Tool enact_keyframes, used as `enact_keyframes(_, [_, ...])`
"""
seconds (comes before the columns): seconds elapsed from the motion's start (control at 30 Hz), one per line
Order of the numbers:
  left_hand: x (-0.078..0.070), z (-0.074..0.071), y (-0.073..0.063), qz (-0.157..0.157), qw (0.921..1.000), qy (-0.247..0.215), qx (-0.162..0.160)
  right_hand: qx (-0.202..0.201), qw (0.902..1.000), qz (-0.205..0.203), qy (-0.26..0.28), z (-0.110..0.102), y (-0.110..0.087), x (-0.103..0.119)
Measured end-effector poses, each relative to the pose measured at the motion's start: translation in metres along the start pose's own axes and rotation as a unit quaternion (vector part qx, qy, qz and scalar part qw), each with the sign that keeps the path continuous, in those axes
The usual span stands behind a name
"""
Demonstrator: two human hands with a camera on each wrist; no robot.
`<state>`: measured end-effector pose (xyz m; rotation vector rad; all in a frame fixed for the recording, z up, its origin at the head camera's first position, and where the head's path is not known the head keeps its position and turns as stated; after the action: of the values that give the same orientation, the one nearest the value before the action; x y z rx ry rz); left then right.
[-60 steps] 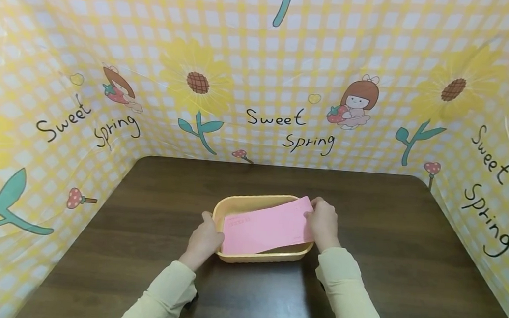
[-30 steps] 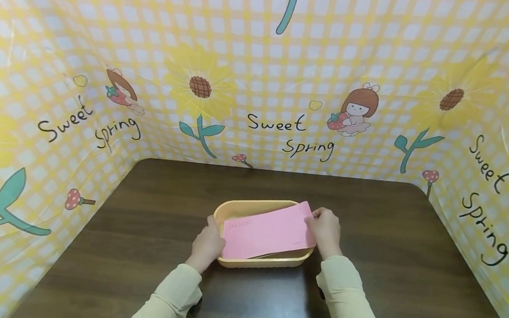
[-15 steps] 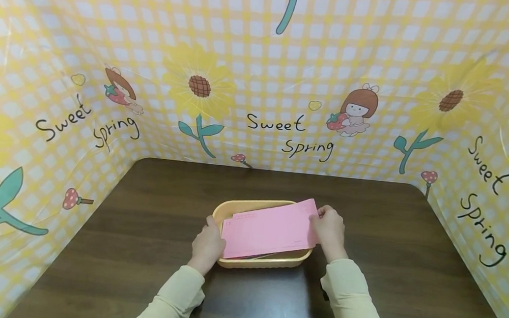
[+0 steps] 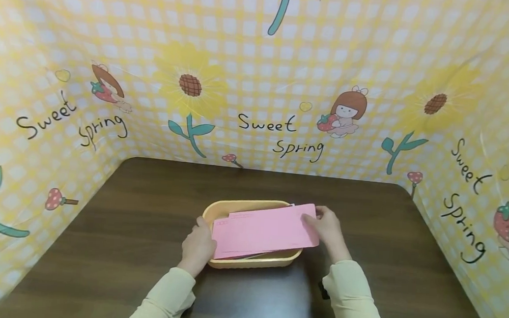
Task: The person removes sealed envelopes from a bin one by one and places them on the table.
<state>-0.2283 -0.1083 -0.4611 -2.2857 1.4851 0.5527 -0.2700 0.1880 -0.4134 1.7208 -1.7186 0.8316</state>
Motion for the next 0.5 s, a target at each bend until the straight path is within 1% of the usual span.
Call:
enact_keyframes(0.13, [0.002,-0.001,0.000,0.002,1.0000,0.006,-0.001,0.059,0.9975,-0.010,0.036,0.000,-0.002,-0.005])
enact_keyframes(0.23, [0.003,-0.002,-0.001,0.009,0.9999,0.009,-0.002,0.090,0.9943,-0.007,0.058,-0.003,-0.006,-0.010])
enact_keyframes(0.27, [0.003,-0.002,-0.002,0.010,0.9999,0.009,-0.004,0.097,0.9936,-0.010,0.058,-0.006,-0.007,-0.011])
enact_keyframes(0.33, [0.003,-0.002,-0.002,0.011,0.9998,0.010,-0.010,0.106,0.9923,-0.011,0.063,-0.012,-0.009,-0.012])
enact_keyframes(0.43, [0.003,-0.003,-0.002,0.010,0.9998,0.009,-0.015,0.108,0.9916,-0.013,0.070,-0.024,-0.010,-0.012])
enact_keyframes(0.5, [0.003,-0.003,-0.001,0.010,0.9998,0.010,-0.015,0.105,0.9912,-0.005,0.080,-0.030,-0.009,-0.012])
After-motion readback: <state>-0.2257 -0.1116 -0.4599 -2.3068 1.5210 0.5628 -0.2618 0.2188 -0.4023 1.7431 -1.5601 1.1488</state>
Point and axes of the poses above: each hand's wrist, its own y-axis towards the middle knuckle, its own z-axis out of the palm, x = y × z, the point moved 3 cm from there along y, towards the middle knuckle, and after that the axes turned 4 degrees about -z, right-handed, at the moved point
